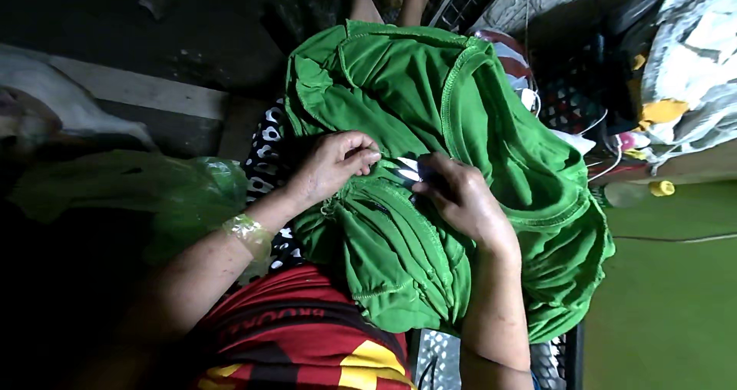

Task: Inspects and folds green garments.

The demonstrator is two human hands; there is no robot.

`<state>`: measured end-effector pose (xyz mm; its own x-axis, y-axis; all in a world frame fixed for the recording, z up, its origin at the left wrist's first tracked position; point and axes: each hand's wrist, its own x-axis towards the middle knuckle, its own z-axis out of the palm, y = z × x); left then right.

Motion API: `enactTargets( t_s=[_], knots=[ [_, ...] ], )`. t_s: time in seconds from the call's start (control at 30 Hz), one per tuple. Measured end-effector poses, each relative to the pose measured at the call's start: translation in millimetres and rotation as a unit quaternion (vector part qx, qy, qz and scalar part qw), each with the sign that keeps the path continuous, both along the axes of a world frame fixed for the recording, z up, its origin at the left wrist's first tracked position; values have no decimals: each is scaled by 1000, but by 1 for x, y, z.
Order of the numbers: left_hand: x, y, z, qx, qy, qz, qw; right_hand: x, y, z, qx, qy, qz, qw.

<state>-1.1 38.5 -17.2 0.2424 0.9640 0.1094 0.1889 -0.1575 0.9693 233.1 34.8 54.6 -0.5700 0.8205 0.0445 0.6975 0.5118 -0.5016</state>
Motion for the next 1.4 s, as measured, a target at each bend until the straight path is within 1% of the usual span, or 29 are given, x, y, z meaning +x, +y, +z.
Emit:
enactTargets(
  t_s=[0.17,0.33,0.4,0.5,0.6,0.7,0.87,0.93,1.0,1.07,1.1,1.13,1.23,1.3,1.33,1.4],
  knots=[
    [0,-2,-1,18,-6,-1,1000,-22,-10,8,42,-107,-33,993],
    [6,-8,-13,109,-23,41,993,-40,-13,13,57,-174,-53,982],
    [9,-9,-17,134,-30,58,989,-43,-13,10,71,-181,-47,980],
    [10,-8,-15,127,-30,66,989,-40,-11,6,88,-173,-33,980],
    [8,-6,-14,102,-32,57,993,-32,-7,9,65,-153,-25,986],
    [7,-5,-15,100,-55,53,992,-31,-5,14,37,-158,-17,987],
    [9,-6,-15,97,-73,59,991,-39,-6,9,77,-173,-9,982],
    [6,-4,-14,86,-73,55,992,-36,-4,5,86,-154,-3,984],
    [0,-1,-11,51,-93,52,993,-31,0,3,65,-127,-6,990],
    [-4,0,-5,21,-129,61,989,-23,4,8,7,-85,-19,996],
    [-2,-2,2,23,-140,64,988,-19,5,12,-23,-57,-30,998],
    [1,-7,12,43,-149,64,986,-16,7,16,-50,-31,-41,997],
    [24,-26,48,164,-205,15,965,-22,21,25,-110,86,-47,989],
    [47,-35,74,231,-218,-35,948,-36,33,26,-166,190,-24,967],
    [57,-40,85,252,-221,-65,940,-47,38,28,-185,216,-14,959],
    [75,-50,98,282,-246,-109,921,-71,39,34,-200,216,-2,956]
  ],
)
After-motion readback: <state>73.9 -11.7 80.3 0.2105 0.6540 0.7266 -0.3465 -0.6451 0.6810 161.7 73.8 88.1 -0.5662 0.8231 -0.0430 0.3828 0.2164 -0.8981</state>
